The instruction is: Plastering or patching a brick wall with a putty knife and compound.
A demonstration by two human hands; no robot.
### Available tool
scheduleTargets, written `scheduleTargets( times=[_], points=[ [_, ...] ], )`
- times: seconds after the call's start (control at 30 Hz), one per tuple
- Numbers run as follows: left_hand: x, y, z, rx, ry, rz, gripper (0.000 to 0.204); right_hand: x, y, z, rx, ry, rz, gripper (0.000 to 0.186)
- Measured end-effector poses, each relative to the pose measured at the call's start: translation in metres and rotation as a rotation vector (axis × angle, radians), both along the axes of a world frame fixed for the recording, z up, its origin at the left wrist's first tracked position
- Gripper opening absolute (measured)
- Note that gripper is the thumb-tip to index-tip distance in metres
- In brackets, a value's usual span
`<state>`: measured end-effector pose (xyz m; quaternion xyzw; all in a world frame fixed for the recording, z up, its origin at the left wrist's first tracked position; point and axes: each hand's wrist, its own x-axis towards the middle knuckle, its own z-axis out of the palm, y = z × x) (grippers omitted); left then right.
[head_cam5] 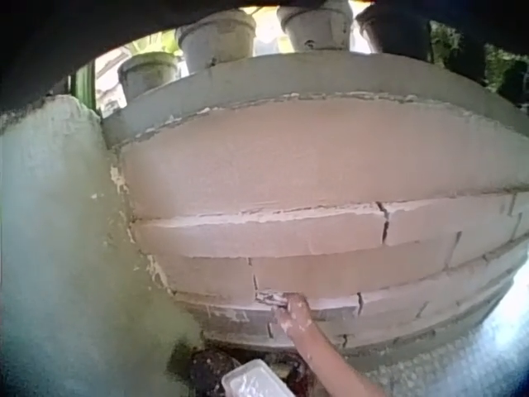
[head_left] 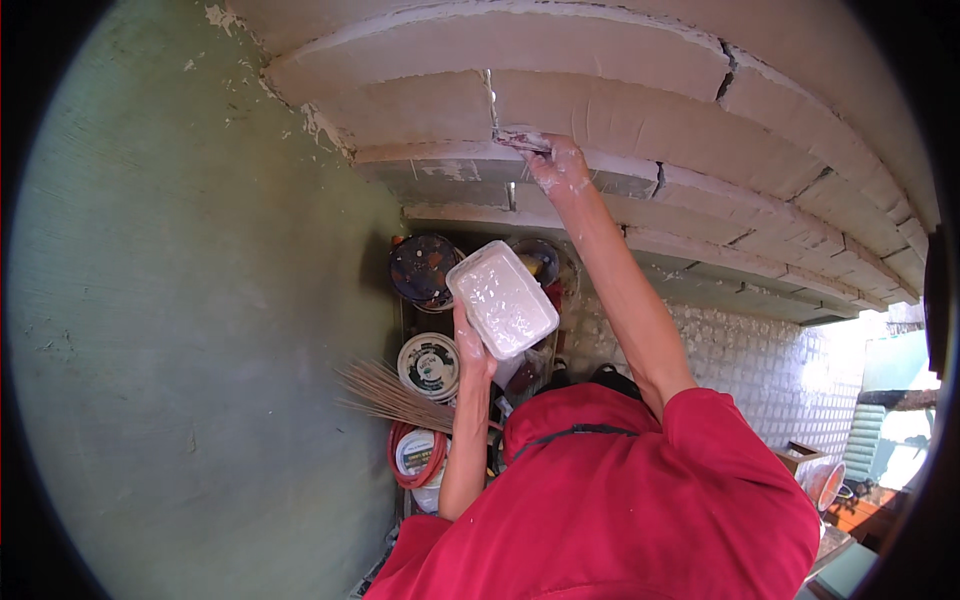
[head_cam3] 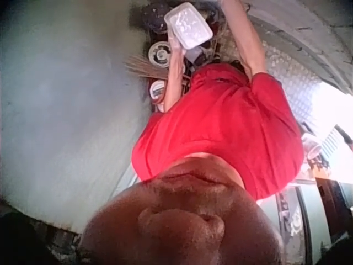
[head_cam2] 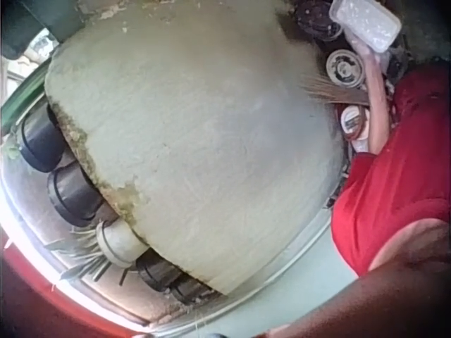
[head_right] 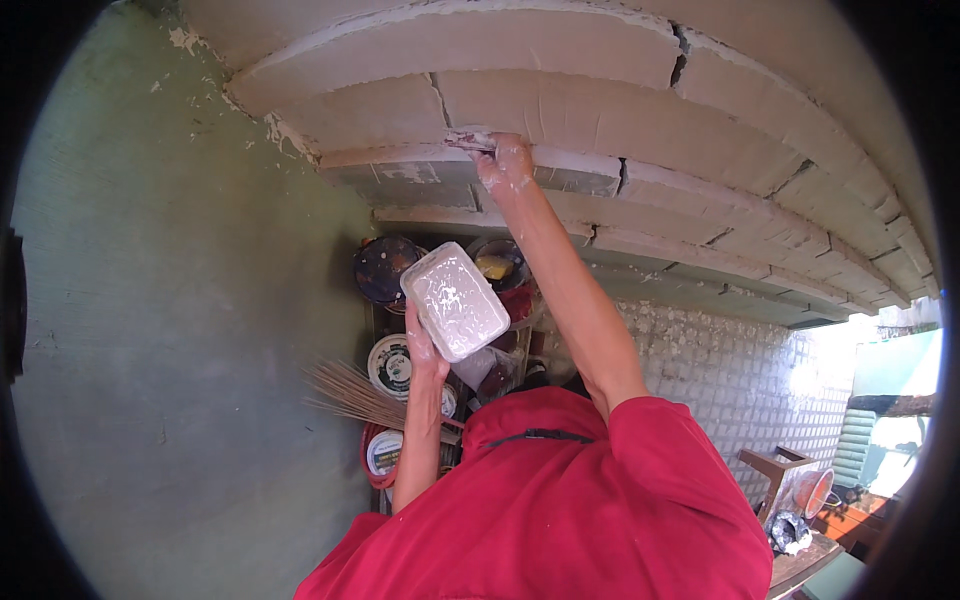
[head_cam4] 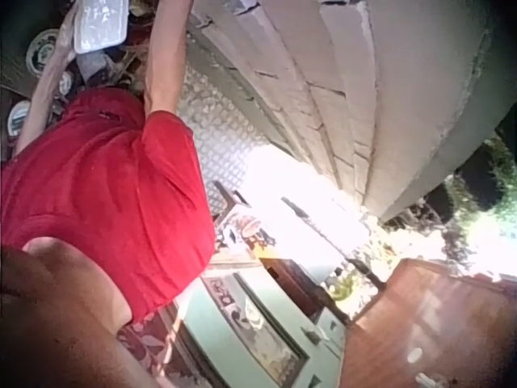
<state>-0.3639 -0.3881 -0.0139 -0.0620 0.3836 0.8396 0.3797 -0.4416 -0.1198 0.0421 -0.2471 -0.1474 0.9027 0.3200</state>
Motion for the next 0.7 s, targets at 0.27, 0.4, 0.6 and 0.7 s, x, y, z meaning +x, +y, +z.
scheduleTargets(
  times=[0.27, 0.4, 0.6, 0.7],
  points=[
    [0.004, -0.004, -0.007, -0.008, 0.008, 0.02, 0.055, 0.055, -0.025, 0.037, 0.269, 0.196, -0.073, 0.024],
    [0.003, -0.003, -0.009, -0.003, 0.032, 0.003, 0.055, 0.09, -0.042, 0.026, 0.412, 0.072, 0.109, 0.03],
    [0.007, 0.001, -0.006, -0.027, 0.049, 0.003, 0.054, 0.145, -0.004, -0.009, 0.505, -0.326, 0.058, 0.02],
    [0.01, 0.005, -0.004, -0.013, 0.026, -0.003, 0.054, 0.156, 0.024, -0.012, 0.499, -0.343, 0.03, 0.016]
  ],
)
